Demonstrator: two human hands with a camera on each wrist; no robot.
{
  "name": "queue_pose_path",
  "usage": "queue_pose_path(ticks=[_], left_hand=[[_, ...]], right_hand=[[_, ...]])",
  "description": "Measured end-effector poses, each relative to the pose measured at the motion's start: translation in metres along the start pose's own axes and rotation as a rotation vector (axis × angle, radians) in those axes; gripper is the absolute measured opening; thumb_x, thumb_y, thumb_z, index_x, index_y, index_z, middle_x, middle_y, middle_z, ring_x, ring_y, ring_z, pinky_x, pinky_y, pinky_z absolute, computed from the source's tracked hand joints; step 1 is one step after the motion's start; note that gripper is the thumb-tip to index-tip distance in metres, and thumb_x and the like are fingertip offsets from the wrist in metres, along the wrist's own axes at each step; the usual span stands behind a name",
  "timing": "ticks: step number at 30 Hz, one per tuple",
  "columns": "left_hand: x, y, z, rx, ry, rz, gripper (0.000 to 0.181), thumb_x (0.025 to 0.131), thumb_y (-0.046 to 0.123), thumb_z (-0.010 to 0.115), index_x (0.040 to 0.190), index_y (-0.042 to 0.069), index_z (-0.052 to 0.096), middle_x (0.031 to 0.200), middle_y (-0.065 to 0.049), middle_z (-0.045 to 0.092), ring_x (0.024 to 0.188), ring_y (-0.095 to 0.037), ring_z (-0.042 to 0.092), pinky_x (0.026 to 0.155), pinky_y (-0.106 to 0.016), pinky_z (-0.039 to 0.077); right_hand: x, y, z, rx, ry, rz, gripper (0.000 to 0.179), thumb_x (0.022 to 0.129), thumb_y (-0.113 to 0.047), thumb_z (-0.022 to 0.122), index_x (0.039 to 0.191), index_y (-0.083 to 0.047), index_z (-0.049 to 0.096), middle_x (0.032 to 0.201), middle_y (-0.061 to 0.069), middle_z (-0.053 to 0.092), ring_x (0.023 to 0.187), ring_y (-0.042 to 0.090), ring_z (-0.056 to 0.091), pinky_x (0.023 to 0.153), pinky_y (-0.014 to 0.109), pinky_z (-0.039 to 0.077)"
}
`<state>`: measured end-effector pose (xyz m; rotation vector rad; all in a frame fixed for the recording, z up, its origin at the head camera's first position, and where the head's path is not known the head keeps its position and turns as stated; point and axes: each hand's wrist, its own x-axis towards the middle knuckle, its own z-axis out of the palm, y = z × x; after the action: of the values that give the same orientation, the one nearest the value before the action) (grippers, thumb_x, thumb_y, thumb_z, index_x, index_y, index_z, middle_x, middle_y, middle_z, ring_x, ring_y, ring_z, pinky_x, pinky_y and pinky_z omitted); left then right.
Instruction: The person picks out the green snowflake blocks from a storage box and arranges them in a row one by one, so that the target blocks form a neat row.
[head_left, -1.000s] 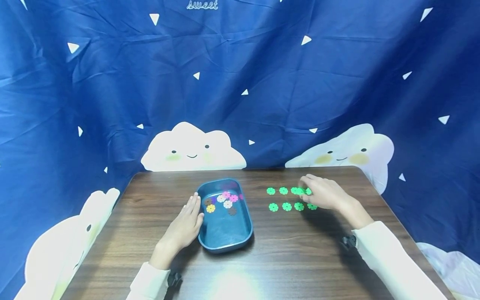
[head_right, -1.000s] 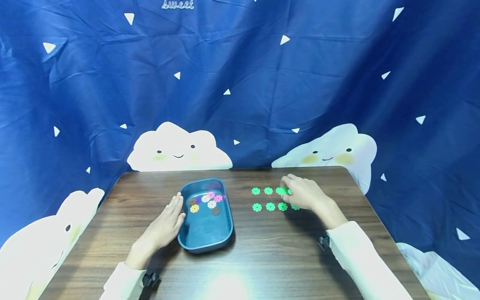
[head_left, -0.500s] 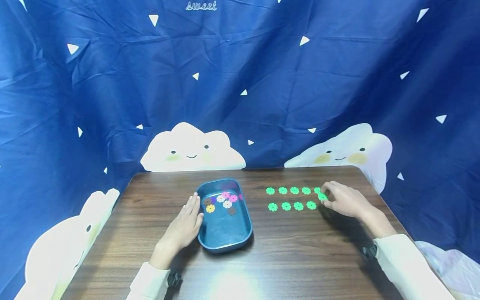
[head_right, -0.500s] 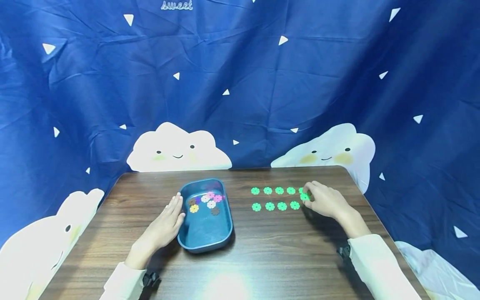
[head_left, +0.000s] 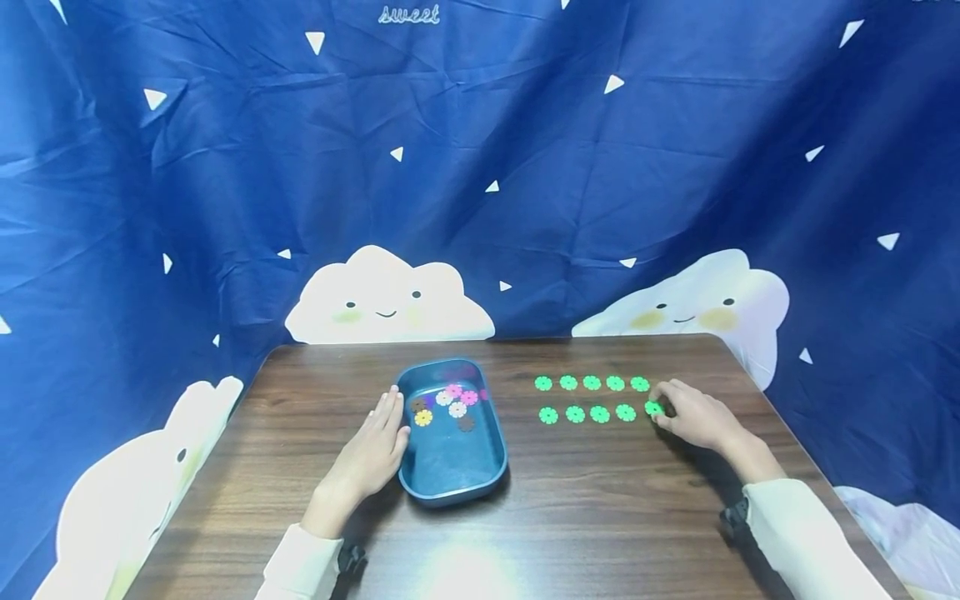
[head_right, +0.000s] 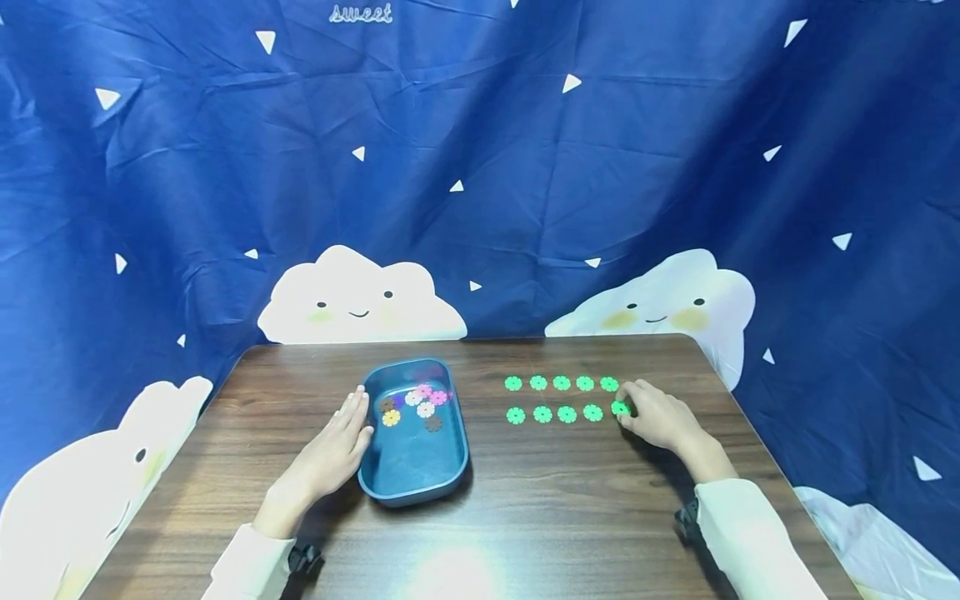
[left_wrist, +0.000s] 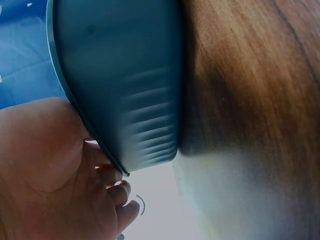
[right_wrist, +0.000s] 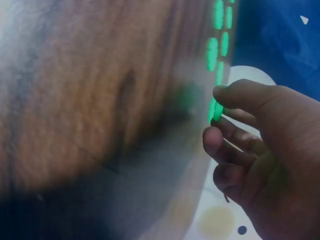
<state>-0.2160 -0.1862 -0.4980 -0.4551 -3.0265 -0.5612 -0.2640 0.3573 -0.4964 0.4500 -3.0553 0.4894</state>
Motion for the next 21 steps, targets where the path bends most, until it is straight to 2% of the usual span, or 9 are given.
queue_pose_path(ticks=[9,21], left_hand=[[0.001,0.001,0.0,-0.006,0.007,0.009,0.063,0.115,0.024,0.043,0.165,-0.009,0.025,0.177,-0.024,0.018,0.164,-0.042,0.022,0.132,-0.059,0.025],[0.001,-0.001,0.001,0.0,0.008,-0.001,0.063,0.115,0.025,0.043,0.165,-0.008,0.024,0.177,-0.023,0.018,0.164,-0.042,0.022,0.133,-0.059,0.025]], right_hand=[[0.0,0.007,0.013,0.001,-0.012,0.033,0.03,0.094,-0.019,0.077,0.12,-0.006,0.068,0.115,0.013,0.066,0.107,0.04,0.07,0.076,0.062,0.059],[0.0,0.004,0.014,0.01,0.0,0.032,0.026,0.095,-0.018,0.075,0.117,-0.005,0.071,0.118,0.017,0.066,0.11,0.044,0.069,0.08,0.065,0.059]])
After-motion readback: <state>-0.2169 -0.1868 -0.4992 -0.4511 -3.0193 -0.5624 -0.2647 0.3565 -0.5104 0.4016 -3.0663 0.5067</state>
